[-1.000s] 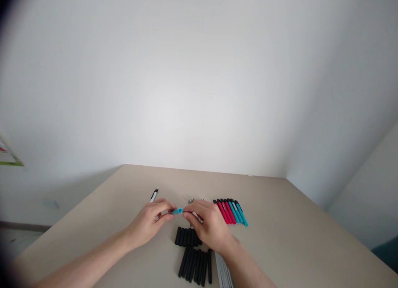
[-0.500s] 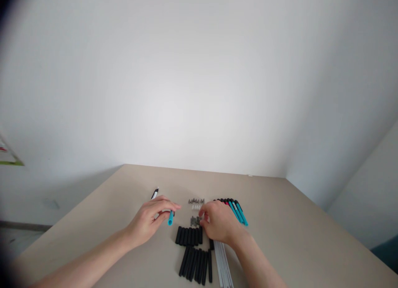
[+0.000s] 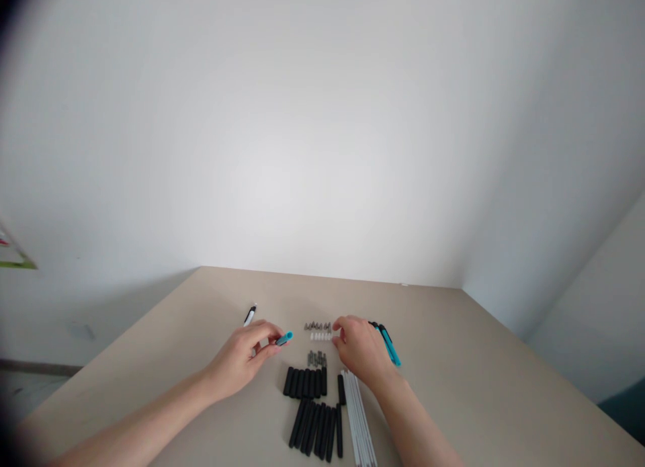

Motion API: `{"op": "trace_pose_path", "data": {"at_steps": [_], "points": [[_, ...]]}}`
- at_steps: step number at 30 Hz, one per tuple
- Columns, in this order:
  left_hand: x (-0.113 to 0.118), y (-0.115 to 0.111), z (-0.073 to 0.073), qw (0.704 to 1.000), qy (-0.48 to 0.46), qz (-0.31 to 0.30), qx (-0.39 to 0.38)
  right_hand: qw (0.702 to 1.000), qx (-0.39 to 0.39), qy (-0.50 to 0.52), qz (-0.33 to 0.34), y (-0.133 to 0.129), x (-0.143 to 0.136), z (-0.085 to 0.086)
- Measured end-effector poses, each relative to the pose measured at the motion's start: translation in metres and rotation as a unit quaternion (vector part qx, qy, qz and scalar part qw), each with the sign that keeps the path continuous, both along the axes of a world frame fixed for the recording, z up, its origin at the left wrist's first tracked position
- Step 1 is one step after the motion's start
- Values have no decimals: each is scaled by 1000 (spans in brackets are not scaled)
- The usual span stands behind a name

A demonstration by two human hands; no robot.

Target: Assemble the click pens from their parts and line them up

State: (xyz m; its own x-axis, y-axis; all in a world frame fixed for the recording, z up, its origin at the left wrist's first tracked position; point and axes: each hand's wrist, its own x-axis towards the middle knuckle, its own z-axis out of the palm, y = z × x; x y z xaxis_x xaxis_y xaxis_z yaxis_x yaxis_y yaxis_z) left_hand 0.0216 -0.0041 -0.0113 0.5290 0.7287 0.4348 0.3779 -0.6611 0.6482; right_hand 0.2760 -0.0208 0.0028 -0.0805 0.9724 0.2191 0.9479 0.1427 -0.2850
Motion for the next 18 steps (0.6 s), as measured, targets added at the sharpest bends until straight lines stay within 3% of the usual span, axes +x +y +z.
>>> {"op": "trace_pose_path", "data": {"at_steps": [11, 18], "points": [[0, -1, 3, 1000, 22, 2, -7, 1000, 16, 17, -21, 2, -1, 2], [1, -1, 1, 999, 44, 12, 13, 981, 86, 153, 86, -8, -18, 6]]}}
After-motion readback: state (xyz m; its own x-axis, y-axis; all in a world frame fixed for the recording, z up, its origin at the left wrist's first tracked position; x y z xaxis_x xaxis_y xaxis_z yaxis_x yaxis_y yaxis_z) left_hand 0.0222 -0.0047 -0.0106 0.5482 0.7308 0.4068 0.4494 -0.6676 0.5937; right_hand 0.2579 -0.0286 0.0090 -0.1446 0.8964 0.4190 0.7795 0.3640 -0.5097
